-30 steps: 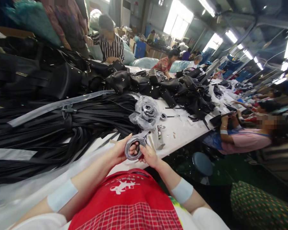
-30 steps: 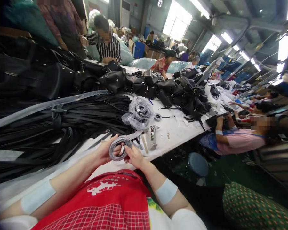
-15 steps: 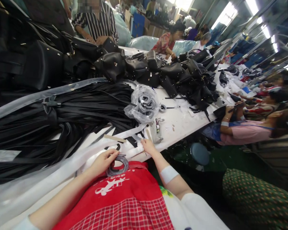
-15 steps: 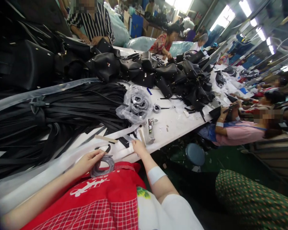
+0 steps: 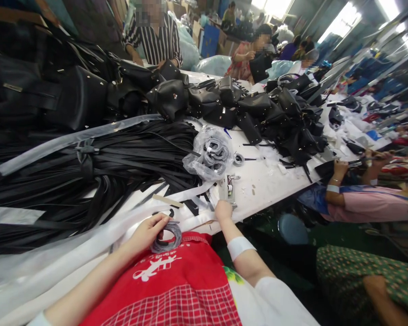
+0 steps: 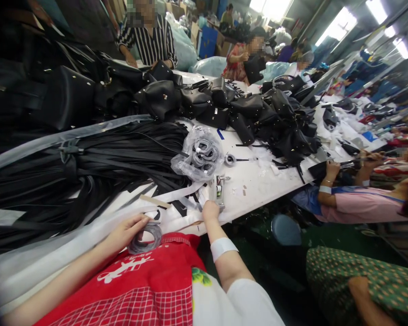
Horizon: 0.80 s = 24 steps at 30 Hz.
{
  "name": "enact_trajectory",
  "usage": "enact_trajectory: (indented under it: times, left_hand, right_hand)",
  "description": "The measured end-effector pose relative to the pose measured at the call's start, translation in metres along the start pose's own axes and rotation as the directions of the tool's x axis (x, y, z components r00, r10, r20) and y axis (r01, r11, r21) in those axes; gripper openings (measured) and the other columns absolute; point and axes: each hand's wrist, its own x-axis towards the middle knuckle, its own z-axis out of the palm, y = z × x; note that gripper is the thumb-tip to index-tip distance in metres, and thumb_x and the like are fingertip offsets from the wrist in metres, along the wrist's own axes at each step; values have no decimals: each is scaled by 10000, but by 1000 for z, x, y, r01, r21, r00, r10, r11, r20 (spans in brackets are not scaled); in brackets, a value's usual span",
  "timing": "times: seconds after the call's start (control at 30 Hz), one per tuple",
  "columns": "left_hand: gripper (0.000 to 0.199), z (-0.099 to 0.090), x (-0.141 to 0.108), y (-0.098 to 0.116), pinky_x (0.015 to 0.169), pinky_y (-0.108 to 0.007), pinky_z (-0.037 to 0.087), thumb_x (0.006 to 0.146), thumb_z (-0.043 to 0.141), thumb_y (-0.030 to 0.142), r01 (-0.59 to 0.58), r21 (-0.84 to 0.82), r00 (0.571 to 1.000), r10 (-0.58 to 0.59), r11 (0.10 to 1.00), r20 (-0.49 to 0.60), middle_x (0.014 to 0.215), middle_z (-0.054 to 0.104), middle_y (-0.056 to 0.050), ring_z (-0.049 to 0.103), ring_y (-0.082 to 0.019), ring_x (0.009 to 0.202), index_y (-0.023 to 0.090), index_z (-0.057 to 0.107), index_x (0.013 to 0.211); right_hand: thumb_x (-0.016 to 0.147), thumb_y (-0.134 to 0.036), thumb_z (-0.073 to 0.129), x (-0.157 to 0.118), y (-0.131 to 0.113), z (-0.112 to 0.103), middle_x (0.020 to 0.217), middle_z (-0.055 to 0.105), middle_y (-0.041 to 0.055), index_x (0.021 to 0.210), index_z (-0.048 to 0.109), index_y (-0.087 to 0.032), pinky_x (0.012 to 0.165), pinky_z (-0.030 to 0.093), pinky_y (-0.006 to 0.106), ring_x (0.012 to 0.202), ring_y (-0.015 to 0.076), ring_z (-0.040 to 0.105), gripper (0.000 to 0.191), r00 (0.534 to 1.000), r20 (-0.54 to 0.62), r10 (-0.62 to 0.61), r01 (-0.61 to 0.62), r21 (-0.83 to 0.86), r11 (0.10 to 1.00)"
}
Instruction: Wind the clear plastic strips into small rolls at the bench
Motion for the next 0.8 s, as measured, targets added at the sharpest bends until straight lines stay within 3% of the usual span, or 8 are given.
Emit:
enact_trajectory:
  times: [0.1,0.27,0.37,0.47,0.6,0.7,0.8]
  left_hand:
    - [496,-1,-1,-3,502,-252,386,752,571,642,10,-6,1000,-10,1000,-11,547,533,30,500,-157,514,166,644,872]
    - [518,2,-2,-6,480,-245,364,757,548,664,23,8,1000,-23,1000,2,531,534,32,490,-156,494,168,637,876]
    - [509,2,-3,-10,492,-242,365,771,548,660,16,9,1000,-16,1000,22,543,539,26,492,-151,507,164,630,848]
    - [522,-1,-8,-14,487,-242,362,761,561,668,11,-46,1000,-11,999,10,550,533,27,481,-146,504,157,629,842]
    - [547,-8,-22,-12,482,-244,358,744,563,685,5,-86,998,-11,996,-69,528,522,30,470,-145,487,152,635,843]
    - [545,-13,-31,-7,475,-239,332,753,549,685,-20,-62,992,12,998,-128,515,520,28,466,-144,481,156,642,849]
    - [557,-15,-34,-6,474,-238,329,751,540,688,-26,-57,985,16,998,-174,507,519,31,461,-144,473,159,657,881]
  right_hand:
    - [967,-144,378,-11,-2,5,1029,666,227,1108,660,-94,810,497,390,972,295,656,319,999,-40,-22,22,-5,1000]
    - [946,-127,402,-33,-22,18,1029,667,185,1110,647,-105,840,468,345,983,256,628,295,987,-32,-160,161,22,987]
    - [971,-230,428,-30,-51,17,1111,637,170,1153,623,-130,911,436,333,1072,247,571,285,960,-53,-274,276,38,960]
    - [981,-271,428,-17,-95,15,1170,616,122,1191,604,-190,939,416,299,1105,213,545,286,895,-53,-443,445,56,894]
    - [936,-227,495,-3,-148,18,1119,634,137,1103,638,-134,885,446,306,1059,227,574,239,825,-16,-565,565,54,823]
    - [919,-130,464,0,-165,21,1086,647,178,1046,655,-84,845,460,313,1027,236,600,233,807,-8,-591,591,40,806]
    - [938,-121,429,1,-165,17,1022,675,169,1001,680,-99,802,467,299,959,228,637,260,800,-23,-600,600,58,798]
